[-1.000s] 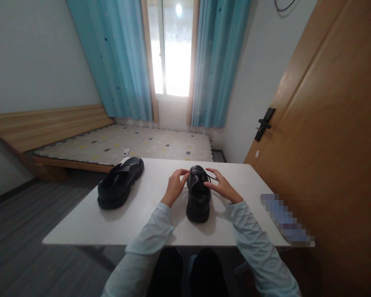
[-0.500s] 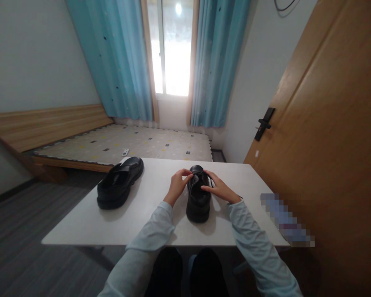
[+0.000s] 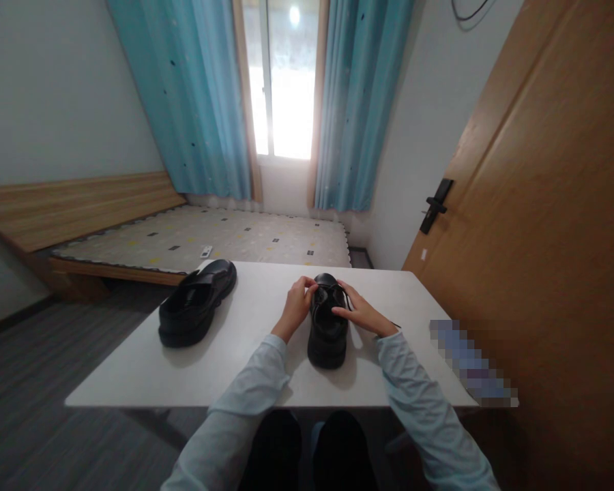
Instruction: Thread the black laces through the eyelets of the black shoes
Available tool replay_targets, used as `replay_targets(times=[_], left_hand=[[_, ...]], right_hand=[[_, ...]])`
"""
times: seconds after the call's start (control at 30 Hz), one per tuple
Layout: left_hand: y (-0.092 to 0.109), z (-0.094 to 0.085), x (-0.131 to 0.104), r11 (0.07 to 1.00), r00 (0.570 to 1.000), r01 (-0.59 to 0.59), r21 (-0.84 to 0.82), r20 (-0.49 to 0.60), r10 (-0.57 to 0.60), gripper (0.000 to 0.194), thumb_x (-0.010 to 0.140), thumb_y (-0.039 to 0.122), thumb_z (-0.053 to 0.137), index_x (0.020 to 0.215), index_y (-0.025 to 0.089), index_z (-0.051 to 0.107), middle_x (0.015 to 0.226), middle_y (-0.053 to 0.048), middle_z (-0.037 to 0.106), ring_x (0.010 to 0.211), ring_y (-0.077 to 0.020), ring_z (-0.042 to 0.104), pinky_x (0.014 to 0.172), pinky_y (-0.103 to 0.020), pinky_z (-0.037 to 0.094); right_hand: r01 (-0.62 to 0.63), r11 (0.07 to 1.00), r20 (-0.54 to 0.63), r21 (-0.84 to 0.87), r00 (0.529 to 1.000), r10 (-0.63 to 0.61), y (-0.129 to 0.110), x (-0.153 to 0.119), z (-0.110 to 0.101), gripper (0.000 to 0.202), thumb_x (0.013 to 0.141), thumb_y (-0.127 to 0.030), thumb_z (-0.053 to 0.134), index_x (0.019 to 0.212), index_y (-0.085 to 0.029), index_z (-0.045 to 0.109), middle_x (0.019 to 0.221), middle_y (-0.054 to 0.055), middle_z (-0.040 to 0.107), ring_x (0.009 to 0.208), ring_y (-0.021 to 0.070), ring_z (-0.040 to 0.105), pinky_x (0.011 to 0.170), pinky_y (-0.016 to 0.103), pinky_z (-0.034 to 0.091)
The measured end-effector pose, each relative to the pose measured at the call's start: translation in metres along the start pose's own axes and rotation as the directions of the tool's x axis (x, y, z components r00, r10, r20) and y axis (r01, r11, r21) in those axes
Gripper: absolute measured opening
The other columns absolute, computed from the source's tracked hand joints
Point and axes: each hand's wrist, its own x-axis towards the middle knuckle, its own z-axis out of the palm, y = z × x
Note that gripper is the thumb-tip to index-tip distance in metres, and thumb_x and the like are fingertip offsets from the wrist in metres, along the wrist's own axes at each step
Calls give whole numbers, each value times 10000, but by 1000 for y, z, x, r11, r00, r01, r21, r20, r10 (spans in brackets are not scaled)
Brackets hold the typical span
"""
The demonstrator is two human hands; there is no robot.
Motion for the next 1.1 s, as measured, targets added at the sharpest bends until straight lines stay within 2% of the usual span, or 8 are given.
replay_targets(times=[0.17, 0.33, 0.47, 0.57, 0.7, 0.83, 1.0, 1.1], left_hand=[[4, -2, -1, 1000, 1000, -27, 14, -11, 27, 59, 854, 235, 510, 822, 192, 533, 850, -44, 638, 844, -189, 599, 818, -362, 475], [8, -4, -2, 999, 999, -39, -20, 32, 39, 82, 856, 257, 499, 809, 193, 521, 804, -28, 616, 783, -170, 578, 768, -332, 472], [9, -5, -2, 996, 996, -58, -64, 66, 62, 98, 780, 240, 580, 834, 186, 518, 816, -15, 596, 761, -152, 551, 746, -307, 462], [9, -7, -2, 994, 996, -62, -94, 53, 68, 139, 731, 194, 600, 833, 186, 505, 823, 0, 581, 790, -143, 550, 780, -309, 460], [8, -7, -2, 983, 998, -36, -181, 46, 45, 144, 746, 212, 597, 824, 190, 477, 820, 15, 562, 818, -136, 563, 850, -343, 468], [8, -8, -1, 967, 999, -51, -249, 5, 54, 129, 771, 224, 580, 799, 193, 459, 806, 9, 553, 816, -131, 576, 832, -310, 482], [9, -15, 1, 986, 995, -24, -165, -104, 7, 131, 764, 250, 605, 777, 188, 491, 761, 12, 579, 717, -125, 583, 662, -248, 466], [10, -21, 0, 996, 991, -64, -61, -125, 56, 108, 744, 207, 628, 778, 186, 527, 753, 14, 599, 695, -126, 578, 652, -249, 460]], right_hand=[[-2, 1000, -6, -4, 1000, 2, -3, -1, -1, 795, 749, -551, 621, 1419, -242, 327, 1476, 117, 347, 1362, 304, 311, 1122, 541, 200], [0, 1000, 3, -9, 1000, 0, -1, -1, -1, 785, 751, -545, 622, 1416, -248, 329, 1468, 111, 358, 1356, 298, 321, 1120, 531, 210], [-7, 1000, 6, -19, 1000, 7, 1, 0, -1, 792, 754, -552, 615, 1416, -224, 329, 1463, 127, 360, 1353, 298, 324, 1120, 528, 207], [-18, 1000, 10, -20, 1000, 18, 2, 0, 0, 800, 751, -565, 611, 1414, -216, 332, 1457, 132, 368, 1350, 297, 329, 1121, 527, 206], [-24, 1000, 0, -13, 1000, 24, 3, -1, 0, 788, 741, -567, 620, 1404, -236, 351, 1448, 119, 385, 1345, 295, 339, 1120, 527, 207], [-38, 999, -11, -6, 999, 38, 2, -1, 0, 782, 731, -565, 633, 1393, -243, 371, 1439, 115, 398, 1338, 303, 348, 1119, 530, 212], [-42, 999, -5, -3, 999, 42, 2, -1, -1, 796, 730, -571, 633, 1394, -218, 371, 1440, 128, 393, 1338, 304, 345, 1122, 517, 213], [-20, 1000, -24, 22, 1000, 21, 1, -1, -1, 779, 719, -564, 648, 1378, -235, 393, 1427, 117, 412, 1330, 304, 358, 1117, 517, 225]])
